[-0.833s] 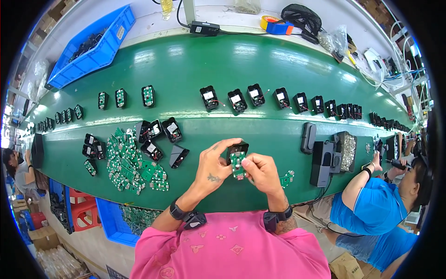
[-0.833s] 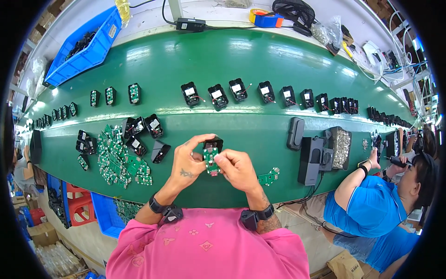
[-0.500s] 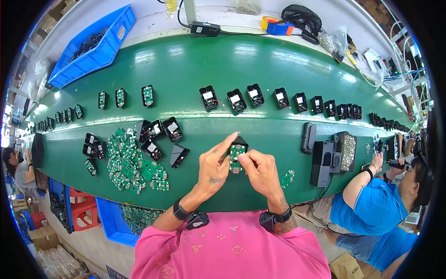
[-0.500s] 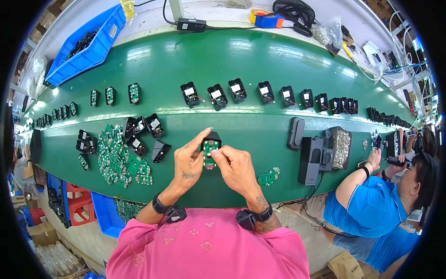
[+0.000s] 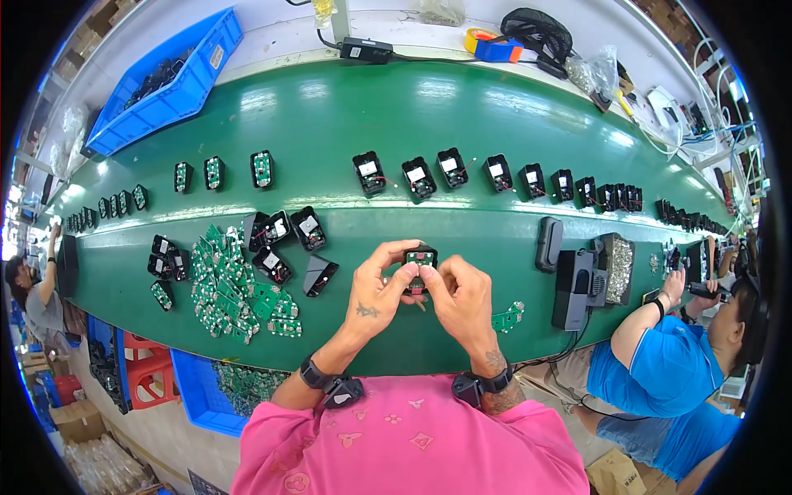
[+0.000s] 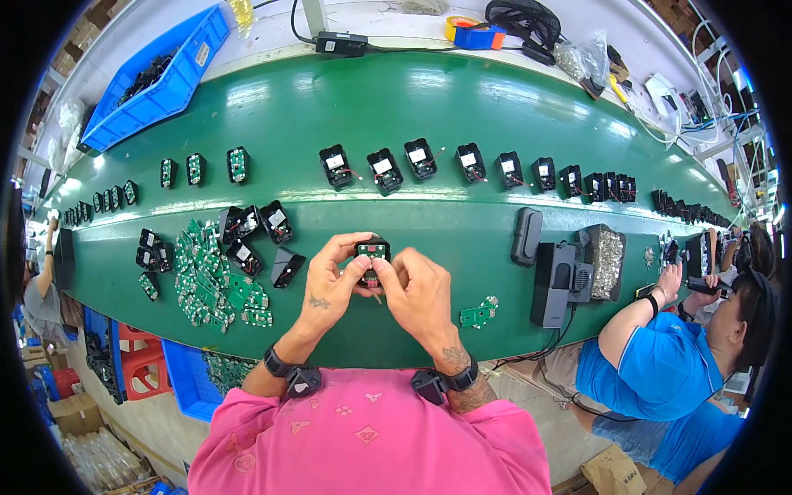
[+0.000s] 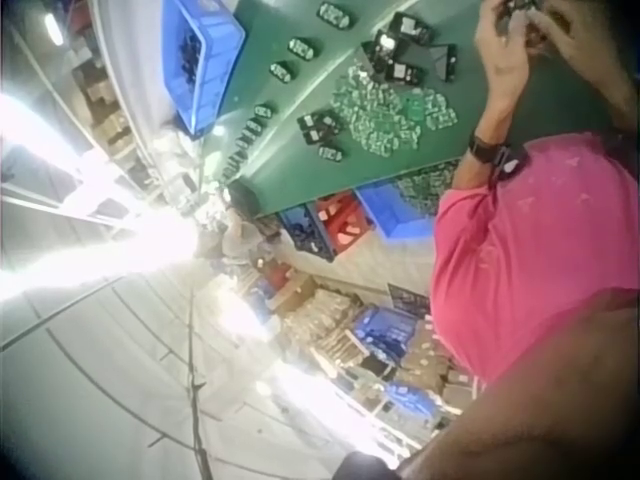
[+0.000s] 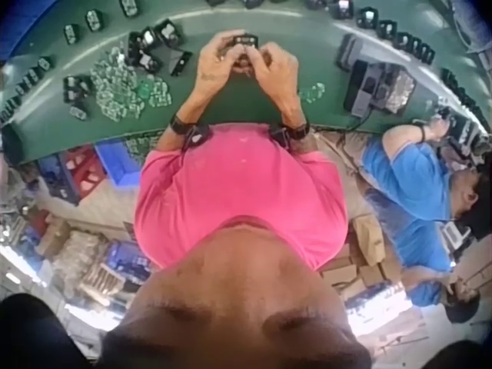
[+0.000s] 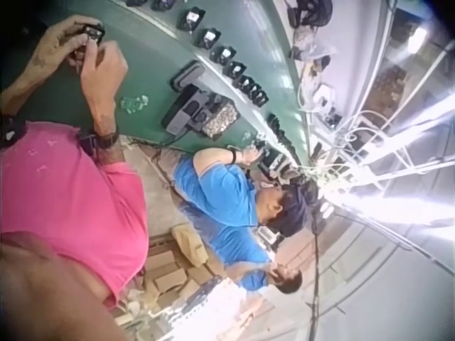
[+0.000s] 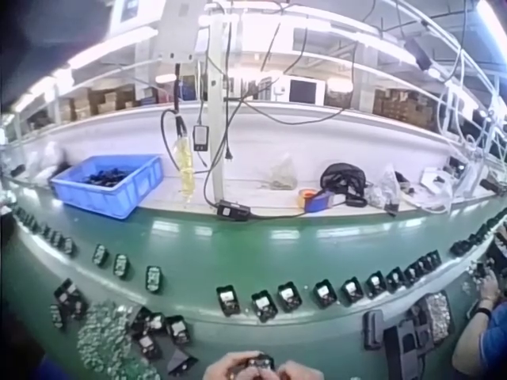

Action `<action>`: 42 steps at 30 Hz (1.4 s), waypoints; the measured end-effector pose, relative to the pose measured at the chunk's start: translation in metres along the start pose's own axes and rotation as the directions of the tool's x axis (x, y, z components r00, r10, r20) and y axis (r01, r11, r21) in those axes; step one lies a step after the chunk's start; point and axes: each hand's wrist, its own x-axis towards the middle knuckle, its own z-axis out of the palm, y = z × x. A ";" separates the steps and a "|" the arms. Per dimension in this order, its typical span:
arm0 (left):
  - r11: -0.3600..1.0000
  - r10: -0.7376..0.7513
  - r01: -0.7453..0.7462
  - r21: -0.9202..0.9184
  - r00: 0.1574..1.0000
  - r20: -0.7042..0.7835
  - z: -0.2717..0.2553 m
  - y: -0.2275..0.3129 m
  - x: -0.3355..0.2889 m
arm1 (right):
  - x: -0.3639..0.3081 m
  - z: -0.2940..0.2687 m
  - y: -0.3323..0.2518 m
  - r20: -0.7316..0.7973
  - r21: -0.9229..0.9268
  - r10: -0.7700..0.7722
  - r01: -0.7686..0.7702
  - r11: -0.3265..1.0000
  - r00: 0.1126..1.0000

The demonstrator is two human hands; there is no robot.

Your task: The person assembles electronic devices by fitting green circuit boards into black plastic housings and pressing them together. The assembled units are placed on a conveyor belt, and the person occasionally gathers or rearranges piles of circuit boards.

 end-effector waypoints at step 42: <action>0.815 -0.085 0.277 0.509 0.926 -0.368 -0.203 0.021 0.165 | -0.078 -0.123 0.087 -0.436 -0.159 0.197 -0.291 0.943 0.878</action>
